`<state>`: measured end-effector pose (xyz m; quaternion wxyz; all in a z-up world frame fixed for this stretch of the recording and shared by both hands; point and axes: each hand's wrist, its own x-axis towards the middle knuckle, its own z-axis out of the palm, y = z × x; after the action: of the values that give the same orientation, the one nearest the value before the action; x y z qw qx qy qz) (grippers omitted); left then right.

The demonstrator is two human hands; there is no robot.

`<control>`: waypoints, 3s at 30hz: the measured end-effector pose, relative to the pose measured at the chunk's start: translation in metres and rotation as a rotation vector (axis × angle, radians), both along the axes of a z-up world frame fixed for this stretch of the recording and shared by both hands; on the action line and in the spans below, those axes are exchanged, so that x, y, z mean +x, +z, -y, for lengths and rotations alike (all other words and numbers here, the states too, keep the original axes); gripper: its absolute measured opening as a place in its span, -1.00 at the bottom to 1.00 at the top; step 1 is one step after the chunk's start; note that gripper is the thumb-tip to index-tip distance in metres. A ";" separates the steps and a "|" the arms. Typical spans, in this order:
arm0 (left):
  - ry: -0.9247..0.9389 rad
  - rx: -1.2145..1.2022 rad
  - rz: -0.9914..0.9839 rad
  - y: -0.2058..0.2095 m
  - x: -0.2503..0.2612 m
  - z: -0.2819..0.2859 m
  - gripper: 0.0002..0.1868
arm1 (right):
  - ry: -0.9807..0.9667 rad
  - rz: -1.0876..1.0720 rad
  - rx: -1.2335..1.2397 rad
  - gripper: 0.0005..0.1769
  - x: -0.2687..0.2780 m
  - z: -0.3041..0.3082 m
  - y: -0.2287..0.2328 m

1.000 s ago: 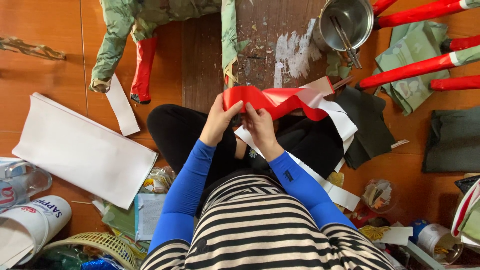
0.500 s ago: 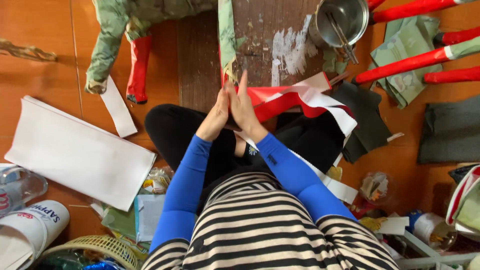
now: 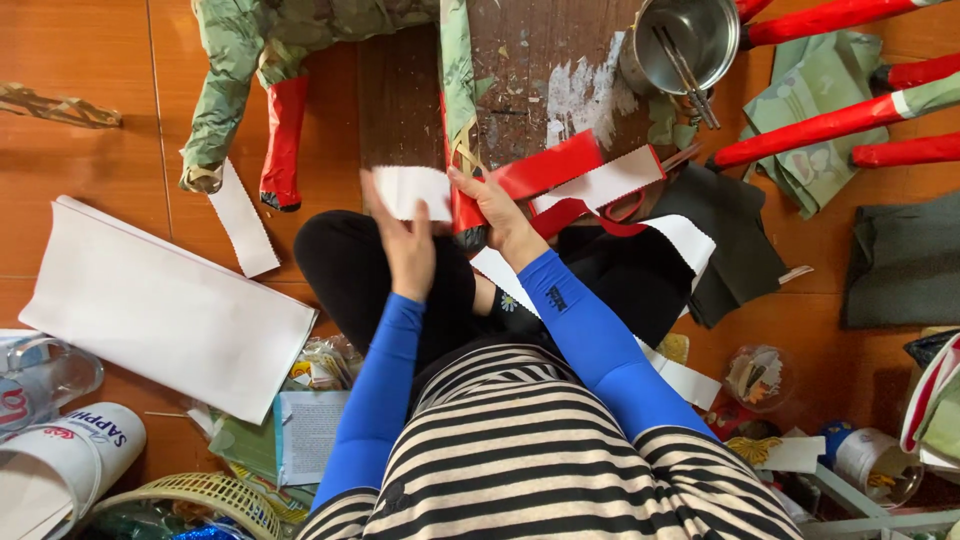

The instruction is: Wrapping red material around the legs of a paper-mache giraffe sculpture

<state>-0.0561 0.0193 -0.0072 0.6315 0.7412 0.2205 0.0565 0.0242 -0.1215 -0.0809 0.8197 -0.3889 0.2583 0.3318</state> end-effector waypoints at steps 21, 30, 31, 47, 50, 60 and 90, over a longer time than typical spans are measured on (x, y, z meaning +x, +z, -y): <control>-0.177 -0.037 -0.371 -0.053 0.046 0.031 -0.19 | -0.412 0.052 -0.339 -0.57 -0.016 0.021 0.032; -0.015 -0.436 -0.355 -0.017 0.040 0.038 -0.27 | 0.217 0.197 -0.480 -0.16 -0.029 0.072 0.080; -0.036 -0.380 -0.381 -0.018 0.041 0.036 -0.27 | 0.251 0.413 -0.619 -0.32 -0.030 0.066 0.119; -0.474 -0.310 -0.323 0.082 0.051 0.014 0.39 | 0.162 0.042 -0.113 -0.64 0.029 -0.001 0.064; -0.254 -0.276 0.048 0.020 0.029 0.021 0.30 | 0.054 0.088 -0.001 -0.46 0.020 -0.006 0.039; 0.155 0.295 0.324 0.027 0.123 -0.010 0.35 | 0.160 0.257 -0.083 0.12 0.025 -0.008 0.073; 0.018 -0.601 -0.309 -0.037 0.021 0.011 -0.53 | 0.066 0.110 -0.131 -0.25 0.043 0.006 -0.017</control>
<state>-0.0351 0.0088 -0.0443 0.7804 0.5196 0.3269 -0.1187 0.0669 -0.1272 -0.0981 0.7943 -0.4675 0.2210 0.3190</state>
